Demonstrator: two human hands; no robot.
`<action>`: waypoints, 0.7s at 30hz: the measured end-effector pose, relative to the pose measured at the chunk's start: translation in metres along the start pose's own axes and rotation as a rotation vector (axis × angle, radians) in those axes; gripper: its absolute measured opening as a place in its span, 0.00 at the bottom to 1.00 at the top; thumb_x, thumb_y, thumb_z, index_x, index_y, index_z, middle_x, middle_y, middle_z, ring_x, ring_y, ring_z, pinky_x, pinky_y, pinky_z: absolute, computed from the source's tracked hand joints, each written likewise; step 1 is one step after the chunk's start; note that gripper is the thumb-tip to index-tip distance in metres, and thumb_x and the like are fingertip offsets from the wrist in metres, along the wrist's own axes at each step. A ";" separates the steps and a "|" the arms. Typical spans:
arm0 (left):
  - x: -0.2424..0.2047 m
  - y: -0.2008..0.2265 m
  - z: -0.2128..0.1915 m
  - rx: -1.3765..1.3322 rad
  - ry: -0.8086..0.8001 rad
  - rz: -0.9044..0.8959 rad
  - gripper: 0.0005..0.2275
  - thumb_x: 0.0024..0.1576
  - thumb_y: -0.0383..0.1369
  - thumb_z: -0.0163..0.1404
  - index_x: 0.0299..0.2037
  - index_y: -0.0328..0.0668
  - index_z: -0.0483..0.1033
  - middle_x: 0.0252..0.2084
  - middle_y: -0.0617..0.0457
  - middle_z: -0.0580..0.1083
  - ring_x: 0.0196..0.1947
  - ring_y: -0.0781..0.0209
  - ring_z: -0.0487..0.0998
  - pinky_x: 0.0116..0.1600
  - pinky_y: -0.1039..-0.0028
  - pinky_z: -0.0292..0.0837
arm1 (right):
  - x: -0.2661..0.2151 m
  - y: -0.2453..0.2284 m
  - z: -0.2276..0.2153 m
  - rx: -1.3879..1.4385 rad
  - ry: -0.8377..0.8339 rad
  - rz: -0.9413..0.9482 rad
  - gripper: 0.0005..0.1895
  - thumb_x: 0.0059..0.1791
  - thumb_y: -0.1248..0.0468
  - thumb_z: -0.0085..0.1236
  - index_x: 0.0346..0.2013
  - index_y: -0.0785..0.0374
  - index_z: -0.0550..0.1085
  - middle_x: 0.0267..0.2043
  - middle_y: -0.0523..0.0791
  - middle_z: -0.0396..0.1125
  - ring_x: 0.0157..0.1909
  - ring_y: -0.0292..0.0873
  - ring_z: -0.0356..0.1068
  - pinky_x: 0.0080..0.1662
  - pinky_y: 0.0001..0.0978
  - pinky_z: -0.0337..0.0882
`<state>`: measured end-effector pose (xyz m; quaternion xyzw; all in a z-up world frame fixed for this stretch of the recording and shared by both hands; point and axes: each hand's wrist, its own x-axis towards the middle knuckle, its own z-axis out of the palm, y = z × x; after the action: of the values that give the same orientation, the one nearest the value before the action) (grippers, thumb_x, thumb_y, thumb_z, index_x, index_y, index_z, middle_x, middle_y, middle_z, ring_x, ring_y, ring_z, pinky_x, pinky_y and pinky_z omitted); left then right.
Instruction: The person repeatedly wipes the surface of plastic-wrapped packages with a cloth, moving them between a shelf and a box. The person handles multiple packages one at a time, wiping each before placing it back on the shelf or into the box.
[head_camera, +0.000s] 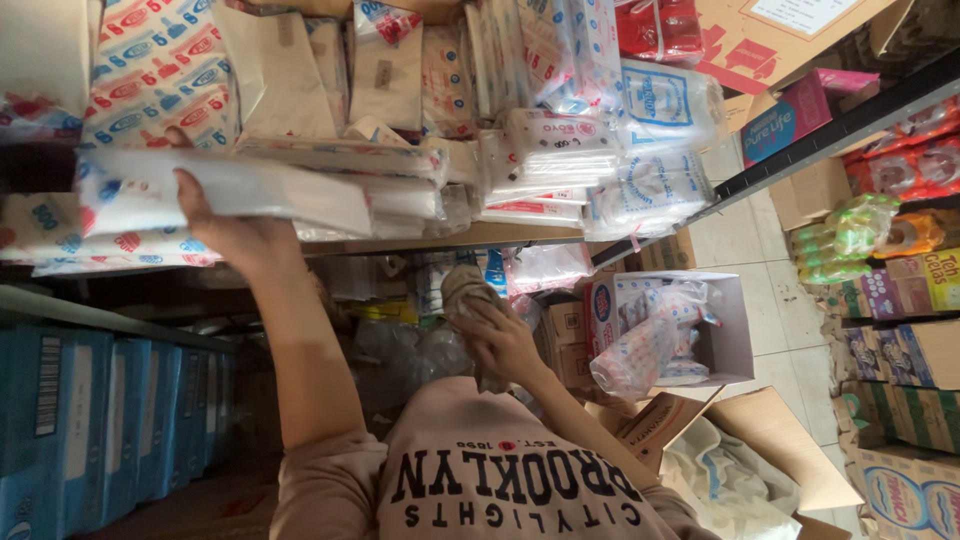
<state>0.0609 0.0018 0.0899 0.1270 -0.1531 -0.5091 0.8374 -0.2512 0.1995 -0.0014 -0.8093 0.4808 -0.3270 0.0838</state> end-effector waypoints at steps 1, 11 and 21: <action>0.010 -0.007 -0.005 -0.028 0.045 -0.001 0.25 0.60 0.42 0.49 0.67 0.45 0.64 0.62 0.50 0.71 0.64 0.48 0.72 0.68 0.53 0.71 | -0.001 0.002 -0.002 0.017 0.006 0.030 0.25 0.47 0.66 0.57 0.58 0.44 0.77 0.64 0.48 0.68 0.65 0.61 0.67 0.61 0.51 0.72; 0.113 0.003 -0.089 -0.154 0.112 0.101 0.14 0.52 0.25 0.47 0.48 0.23 0.68 0.47 0.36 0.71 0.51 0.39 0.73 0.59 0.45 0.76 | -0.006 0.016 -0.023 -0.012 0.089 0.052 0.24 0.44 0.69 0.56 0.55 0.52 0.77 0.64 0.53 0.67 0.64 0.66 0.65 0.61 0.53 0.71; 0.144 0.070 -0.216 0.701 0.467 0.544 0.39 0.51 0.20 0.50 0.68 0.30 0.35 0.63 0.28 0.59 0.49 0.43 0.73 0.60 0.54 0.76 | 0.006 0.021 -0.025 0.048 0.102 0.084 0.20 0.46 0.70 0.58 0.52 0.58 0.78 0.60 0.54 0.69 0.61 0.62 0.68 0.59 0.51 0.71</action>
<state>0.2635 -0.0825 -0.0652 0.4670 -0.1509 -0.1484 0.8586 -0.2793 0.1883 0.0113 -0.7684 0.5100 -0.3755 0.0920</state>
